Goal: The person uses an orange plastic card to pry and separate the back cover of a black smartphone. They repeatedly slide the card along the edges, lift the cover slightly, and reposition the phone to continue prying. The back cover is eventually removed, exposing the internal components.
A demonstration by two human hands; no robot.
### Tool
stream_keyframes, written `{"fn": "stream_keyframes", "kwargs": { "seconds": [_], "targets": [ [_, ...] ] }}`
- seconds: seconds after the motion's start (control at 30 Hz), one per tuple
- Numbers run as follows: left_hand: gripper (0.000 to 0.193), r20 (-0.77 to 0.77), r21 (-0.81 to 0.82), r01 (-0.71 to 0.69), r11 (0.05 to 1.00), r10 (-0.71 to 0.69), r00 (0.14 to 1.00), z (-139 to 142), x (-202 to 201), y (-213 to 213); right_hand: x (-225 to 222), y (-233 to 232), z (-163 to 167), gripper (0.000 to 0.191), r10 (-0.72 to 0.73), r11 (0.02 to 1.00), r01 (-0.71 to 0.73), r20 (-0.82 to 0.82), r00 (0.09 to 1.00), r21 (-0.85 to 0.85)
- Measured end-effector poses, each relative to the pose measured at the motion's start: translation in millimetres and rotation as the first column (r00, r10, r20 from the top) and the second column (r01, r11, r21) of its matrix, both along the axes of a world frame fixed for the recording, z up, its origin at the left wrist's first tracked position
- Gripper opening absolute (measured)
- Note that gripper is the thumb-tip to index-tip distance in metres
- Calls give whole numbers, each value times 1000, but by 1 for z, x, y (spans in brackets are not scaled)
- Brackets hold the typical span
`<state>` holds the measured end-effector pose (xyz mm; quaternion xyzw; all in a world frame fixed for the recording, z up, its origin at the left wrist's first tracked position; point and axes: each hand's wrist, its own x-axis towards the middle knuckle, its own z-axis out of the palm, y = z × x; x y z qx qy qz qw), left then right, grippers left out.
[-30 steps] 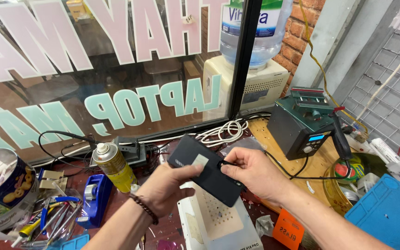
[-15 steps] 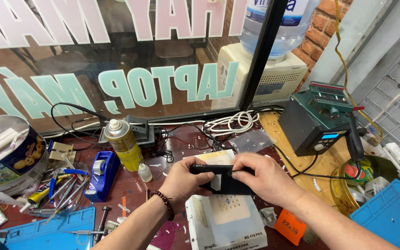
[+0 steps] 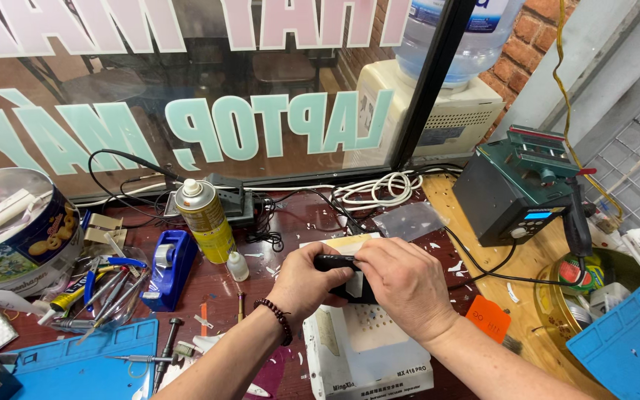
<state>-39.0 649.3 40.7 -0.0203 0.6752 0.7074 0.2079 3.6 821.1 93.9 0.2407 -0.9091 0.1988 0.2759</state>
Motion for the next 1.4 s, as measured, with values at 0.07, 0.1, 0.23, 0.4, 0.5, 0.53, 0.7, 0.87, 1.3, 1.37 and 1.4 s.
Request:
{"fn": "stream_keyframes", "kwargs": {
  "seconds": [0.07, 0.1, 0.23, 0.4, 0.5, 0.53, 0.7, 0.87, 1.3, 1.37, 1.4],
  "targets": [
    [18, 13, 14, 1, 1000, -1, 1000, -1, -1, 1, 0, 0, 0, 6, 0, 1000, 0, 5, 1000, 16],
    [18, 18, 19, -2, 1000, 2, 1000, -1, -1, 1, -1, 0, 0, 7, -3, 1000, 3, 7, 1000, 8],
    [18, 20, 32, -2, 999, 2, 1000, -4, -2, 2, -2, -1, -1, 7, -26, 999, 29, 59, 998, -40],
    [18, 18, 35, 1, 999, -1, 1000, -8, -3, 2, -3, 0, 0, 6, -24, 997, 30, 87, 996, -68],
    [18, 26, 46, 8, 999, -10, 1000, -8, -5, 2, -3, 0, 0, 7, -7, 998, 12, 69, 998, -63],
    [19, 29, 43, 8, 999, -9, 1000, -8, -6, 2, -3, 0, 0, 7, -6, 998, 10, 62, 998, -56],
    [19, 19, 34, 14, 999, -15, 1000, -5, -5, 2, -3, 0, 0, 8, -11, 997, 16, 67, 998, -71],
    [18, 31, -1, 20, 1000, -20, 999, 0, -3, 0, -3, -1, 0, 7, -30, 996, 38, 102, 994, -77],
    [18, 3, -11, 23, 1000, -23, 1000, 4, 0, -1, -10, -2, 10, 12, -79, 976, 147, 367, 927, -162],
    [18, 3, -19, 14, 1000, -14, 1000, 3, 1, -1, -14, -2, 12, 14, -86, 964, 191, 462, 883, -185],
    [19, 4, -24, 12, 1000, -12, 1000, 3, 1, -1, -15, -1, 13, 14, -82, 966, 188, 478, 874, -178]
  ]
}}
